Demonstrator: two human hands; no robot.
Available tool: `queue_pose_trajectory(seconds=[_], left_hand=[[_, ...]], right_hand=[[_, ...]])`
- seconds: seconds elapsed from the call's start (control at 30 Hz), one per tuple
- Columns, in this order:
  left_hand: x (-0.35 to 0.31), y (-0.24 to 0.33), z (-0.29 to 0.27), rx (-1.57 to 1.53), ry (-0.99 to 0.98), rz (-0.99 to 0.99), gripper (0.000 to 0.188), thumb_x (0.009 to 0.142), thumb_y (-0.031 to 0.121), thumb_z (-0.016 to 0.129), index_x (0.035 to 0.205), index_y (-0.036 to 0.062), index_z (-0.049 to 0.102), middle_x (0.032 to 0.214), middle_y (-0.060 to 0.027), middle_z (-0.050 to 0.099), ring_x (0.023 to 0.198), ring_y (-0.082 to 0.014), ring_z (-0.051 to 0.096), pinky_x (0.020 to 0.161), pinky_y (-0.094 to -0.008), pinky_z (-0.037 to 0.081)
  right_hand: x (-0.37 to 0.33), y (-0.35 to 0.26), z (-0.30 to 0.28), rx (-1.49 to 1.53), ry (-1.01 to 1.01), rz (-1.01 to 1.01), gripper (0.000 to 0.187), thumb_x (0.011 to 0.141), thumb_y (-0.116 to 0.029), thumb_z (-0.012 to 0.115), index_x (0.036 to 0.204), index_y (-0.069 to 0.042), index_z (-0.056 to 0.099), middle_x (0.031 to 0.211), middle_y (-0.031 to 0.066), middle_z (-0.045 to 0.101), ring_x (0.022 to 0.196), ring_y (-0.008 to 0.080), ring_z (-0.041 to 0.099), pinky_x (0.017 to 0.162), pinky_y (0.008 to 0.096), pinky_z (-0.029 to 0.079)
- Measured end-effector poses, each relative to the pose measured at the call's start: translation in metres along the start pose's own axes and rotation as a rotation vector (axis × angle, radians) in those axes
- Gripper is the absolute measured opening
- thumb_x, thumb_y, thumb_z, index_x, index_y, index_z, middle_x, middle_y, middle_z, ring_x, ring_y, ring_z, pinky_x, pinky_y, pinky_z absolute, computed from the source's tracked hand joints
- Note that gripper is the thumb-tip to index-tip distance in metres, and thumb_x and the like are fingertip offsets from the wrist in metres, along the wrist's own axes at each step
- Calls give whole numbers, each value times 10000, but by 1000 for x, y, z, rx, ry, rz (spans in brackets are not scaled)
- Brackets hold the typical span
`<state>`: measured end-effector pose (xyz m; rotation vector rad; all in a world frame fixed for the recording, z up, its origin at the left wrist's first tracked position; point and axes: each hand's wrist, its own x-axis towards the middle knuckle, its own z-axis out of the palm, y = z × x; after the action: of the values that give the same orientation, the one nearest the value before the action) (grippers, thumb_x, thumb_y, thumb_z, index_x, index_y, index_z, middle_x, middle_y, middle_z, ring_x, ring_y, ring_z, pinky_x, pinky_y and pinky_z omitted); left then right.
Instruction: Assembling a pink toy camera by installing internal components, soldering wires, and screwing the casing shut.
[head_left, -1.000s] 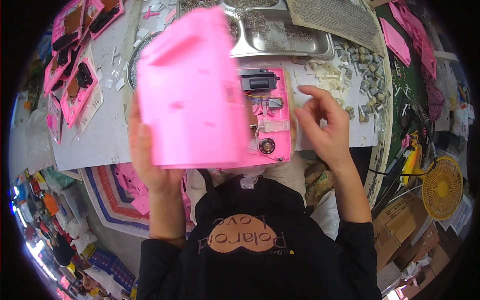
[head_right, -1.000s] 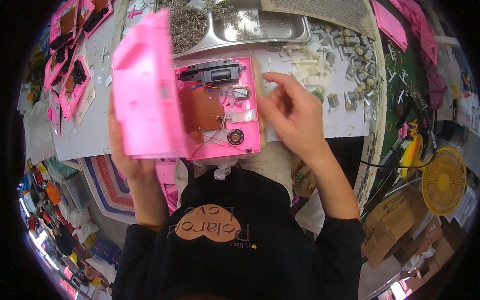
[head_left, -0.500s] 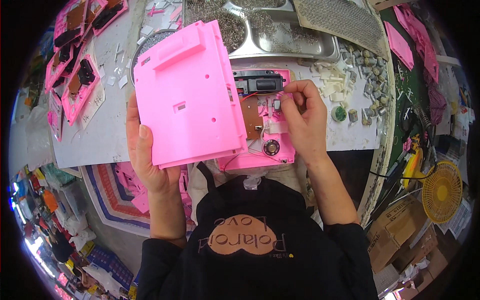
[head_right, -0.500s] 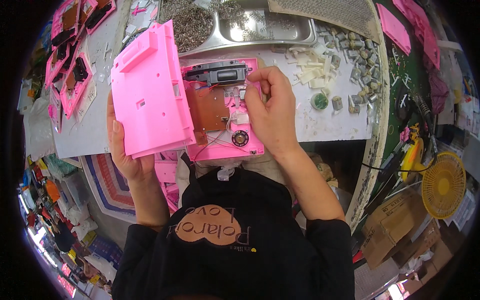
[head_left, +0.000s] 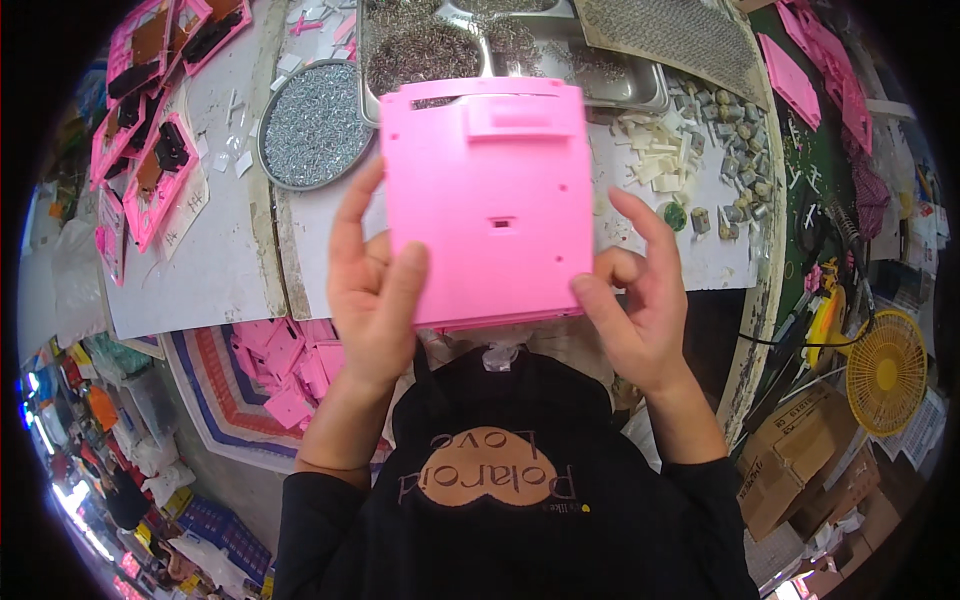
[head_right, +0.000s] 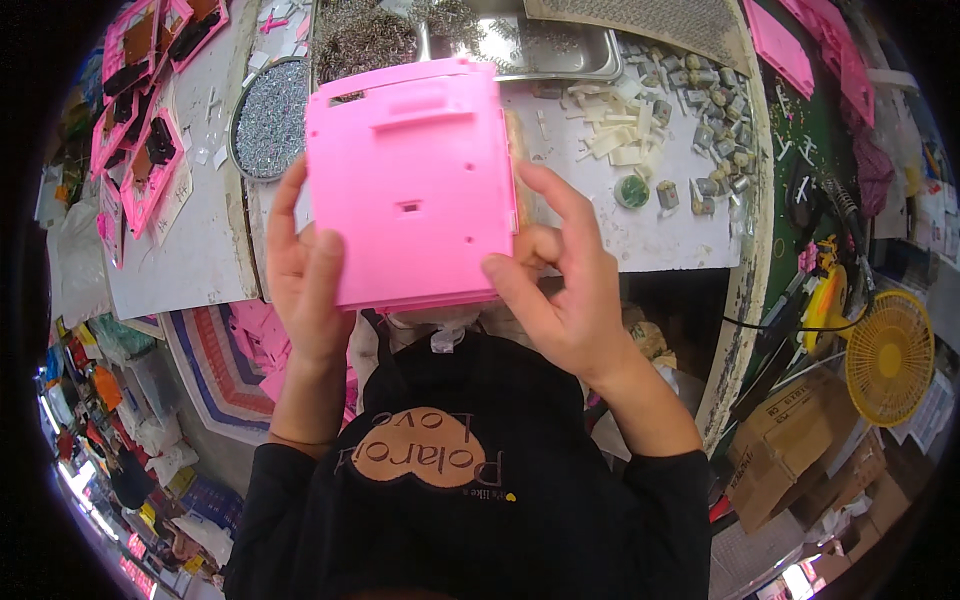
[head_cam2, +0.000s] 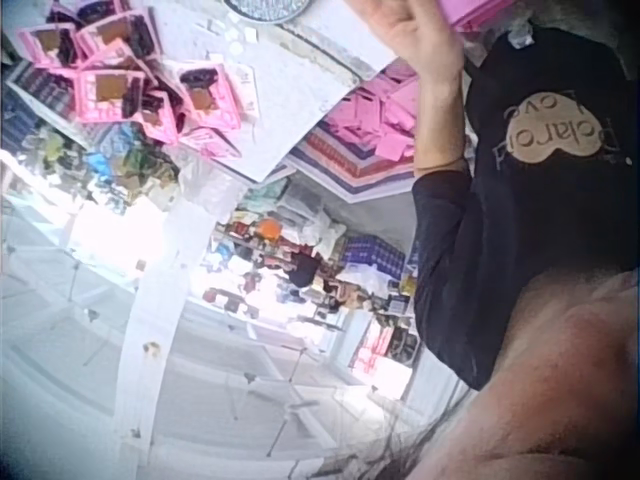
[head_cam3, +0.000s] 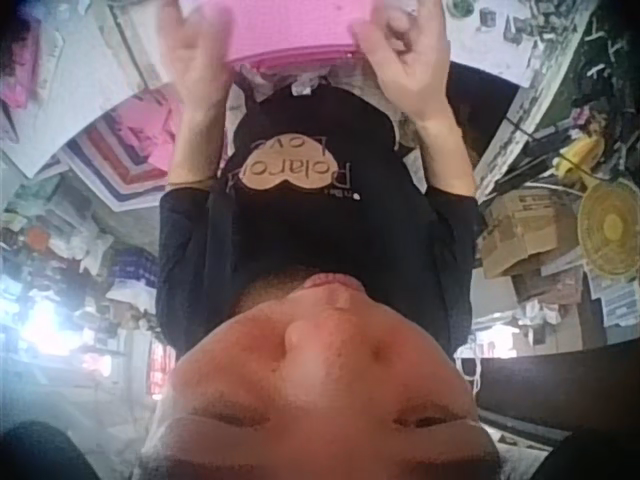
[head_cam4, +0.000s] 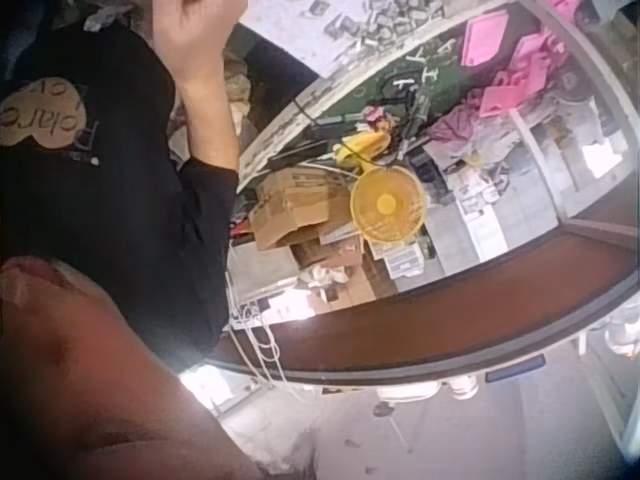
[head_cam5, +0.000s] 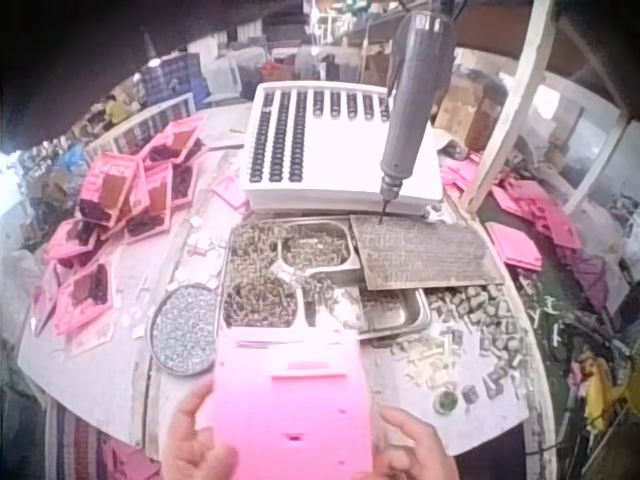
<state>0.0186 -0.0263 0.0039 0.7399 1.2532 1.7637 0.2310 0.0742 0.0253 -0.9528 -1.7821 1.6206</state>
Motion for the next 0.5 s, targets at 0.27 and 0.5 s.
queue_pose_trajectory(seconds=[0.27,0.5], left_hand=[[2,6,4,1068,-173,184,666,874,175,743,1452,-12,471,707,-93,602,606,-254,598,589,-352,487],[-7,3,-4,948,-124,62,665,880,155,740,1461,-12,465,661,-48,542,533,-176,527,519,-320,443]], right_hand=[[-6,39,-10,-333,20,-70,484,962,-90,650,1396,9,460,589,12,454,522,102,449,529,256,369],[7,37,-12,-403,-98,-176,383,958,-125,665,1310,-27,552,570,36,423,489,156,455,505,296,362]])
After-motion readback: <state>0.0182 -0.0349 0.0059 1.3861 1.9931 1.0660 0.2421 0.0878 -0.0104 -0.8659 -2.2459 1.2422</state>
